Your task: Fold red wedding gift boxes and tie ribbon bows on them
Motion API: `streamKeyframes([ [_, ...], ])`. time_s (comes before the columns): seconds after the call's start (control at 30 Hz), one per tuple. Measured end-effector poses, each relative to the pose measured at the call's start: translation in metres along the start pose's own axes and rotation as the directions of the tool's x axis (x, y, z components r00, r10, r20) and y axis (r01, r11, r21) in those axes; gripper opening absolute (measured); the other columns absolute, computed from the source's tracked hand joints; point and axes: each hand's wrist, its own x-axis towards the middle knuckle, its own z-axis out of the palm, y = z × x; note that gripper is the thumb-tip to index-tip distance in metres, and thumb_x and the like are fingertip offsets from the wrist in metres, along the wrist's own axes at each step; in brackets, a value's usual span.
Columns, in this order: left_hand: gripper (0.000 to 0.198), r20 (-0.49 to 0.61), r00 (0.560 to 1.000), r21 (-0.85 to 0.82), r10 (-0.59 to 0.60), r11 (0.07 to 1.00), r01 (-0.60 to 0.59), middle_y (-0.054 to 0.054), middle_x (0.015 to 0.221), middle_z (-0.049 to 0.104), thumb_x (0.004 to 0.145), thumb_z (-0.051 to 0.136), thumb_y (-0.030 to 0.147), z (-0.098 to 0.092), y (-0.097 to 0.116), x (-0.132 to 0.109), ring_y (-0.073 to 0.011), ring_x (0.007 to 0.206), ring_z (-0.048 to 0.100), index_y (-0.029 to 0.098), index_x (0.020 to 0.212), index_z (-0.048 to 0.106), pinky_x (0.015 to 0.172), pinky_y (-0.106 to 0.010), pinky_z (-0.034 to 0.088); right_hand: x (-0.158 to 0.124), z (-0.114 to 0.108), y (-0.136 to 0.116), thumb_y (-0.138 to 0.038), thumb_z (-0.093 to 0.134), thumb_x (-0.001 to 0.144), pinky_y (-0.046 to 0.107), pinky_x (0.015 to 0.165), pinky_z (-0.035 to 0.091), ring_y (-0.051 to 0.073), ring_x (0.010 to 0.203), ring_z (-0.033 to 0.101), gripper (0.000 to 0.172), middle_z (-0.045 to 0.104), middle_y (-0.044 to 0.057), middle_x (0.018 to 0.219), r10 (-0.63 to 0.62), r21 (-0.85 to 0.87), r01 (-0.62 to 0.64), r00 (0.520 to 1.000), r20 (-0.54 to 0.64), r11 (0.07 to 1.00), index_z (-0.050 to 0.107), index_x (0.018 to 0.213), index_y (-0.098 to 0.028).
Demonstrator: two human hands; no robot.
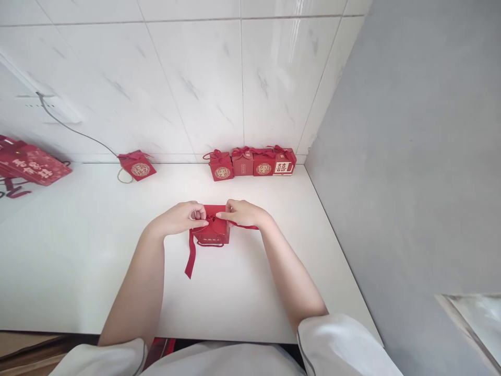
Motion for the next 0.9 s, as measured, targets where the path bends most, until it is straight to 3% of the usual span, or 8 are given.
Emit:
streamKeyframes([
  [0.13, 0.036, -0.046, 0.997, -0.17, -0.059, 0.984, 0.05, -0.004, 0.1, 0.064, 0.073, 0.06, 0.055, 0.007, -0.003, -0.01, -0.0205, 0.087, 0.06, 0.022, 0.088, 0.057, 0.072, -0.029, 0.047, -0.007, 0.001, -0.004, -0.07, 0.047, 0.082, 0.026, 0.049, 0.035, 0.011, 0.046, 0.047, 0.051, 0.063, 0.001, 0.064, -0.029, 0.098, 0.023, 0.998, 0.063, 0.995, 0.052, 0.078, -0.02],
  [0.3, 0.055, -0.189, 0.95, -0.277, -0.247, 0.942, 0.19, -0.007, 0.102, 0.065, 0.076, 0.046, 0.072, 0.027, -0.016, -0.019, -0.0241, 0.092, 0.06, 0.02, 0.091, 0.057, 0.079, -0.034, 0.045, -0.006, -0.001, -0.006, -0.077, 0.041, 0.08, 0.029, 0.064, 0.042, 0.014, 0.052, 0.053, 0.064, 0.057, 0.003, 0.05, 0.003, 0.191, -0.014, 0.998, 0.06, 0.982, 0.056, 0.066, -0.016],
  [0.4, 0.063, -0.14, 0.937, -0.351, -0.319, 0.901, 0.254, -0.009, 0.092, 0.066, 0.073, 0.045, 0.077, 0.043, -0.02, -0.022, -0.0251, 0.084, 0.061, 0.017, 0.086, 0.058, 0.074, -0.034, 0.044, -0.002, -0.002, -0.005, -0.078, 0.038, 0.08, 0.03, 0.065, 0.042, 0.016, 0.052, 0.053, 0.068, 0.056, 0.004, 0.048, 0.071, 0.244, -0.08, 0.996, 0.047, 0.966, 0.061, 0.07, -0.015],
  [0.5, 0.06, -0.062, 0.965, -0.526, -0.253, 0.83, 0.184, -0.006, 0.079, 0.065, 0.073, 0.049, 0.075, 0.056, -0.018, -0.027, -0.0217, 0.074, 0.06, 0.016, 0.079, 0.059, 0.067, -0.031, 0.044, -0.002, 0.002, -0.002, -0.072, 0.048, 0.079, 0.028, 0.064, 0.041, 0.013, 0.053, 0.051, 0.06, 0.057, 0.003, 0.052, 0.004, 0.278, -0.021, 0.998, 0.062, 0.96, 0.059, 0.066, -0.015],
  [0.57, 0.057, -0.075, 0.971, -0.618, -0.226, 0.775, 0.133, -0.003, 0.071, 0.062, 0.072, 0.051, 0.073, 0.063, -0.015, -0.032, -0.0191, 0.067, 0.058, 0.017, 0.074, 0.058, 0.061, -0.029, 0.042, -0.004, 0.005, 0.001, -0.064, 0.058, 0.078, 0.026, 0.063, 0.04, 0.012, 0.056, 0.05, 0.05, 0.057, 0.001, 0.058, -0.092, 0.331, 0.06, 0.992, 0.084, 0.942, 0.057, 0.067, -0.015],
  [0.73, 0.05, -0.164, 0.956, -0.677, -0.243, 0.733, 0.07, 0.003, 0.055, 0.044, 0.075, 0.056, 0.066, 0.07, -0.01, -0.046, -0.0114, 0.05, 0.042, 0.019, 0.062, 0.044, 0.05, -0.025, 0.033, -0.022, 0.009, 0.007, -0.052, 0.065, 0.077, 0.024, 0.06, 0.037, 0.01, 0.059, 0.048, 0.038, 0.056, -0.001, 0.064, -0.208, 0.445, 0.164, 0.977, 0.053, 0.881, 0.053, 0.068, -0.016],
  [0.9, 0.048, -0.088, 0.985, -0.677, -0.149, 0.734, 0.05, 0.005, 0.053, 0.031, 0.075, 0.062, 0.057, 0.063, -0.013, -0.054, -0.0076, 0.047, 0.03, 0.018, 0.06, 0.039, 0.048, -0.022, 0.024, -0.051, 0.006, 0.009, -0.052, 0.068, 0.075, 0.022, 0.049, 0.031, 0.008, 0.053, 0.043, 0.038, 0.057, -0.001, 0.064, -0.249, 0.388, 0.165, 0.952, 0.177, 0.907, 0.054, 0.072, -0.017],
])
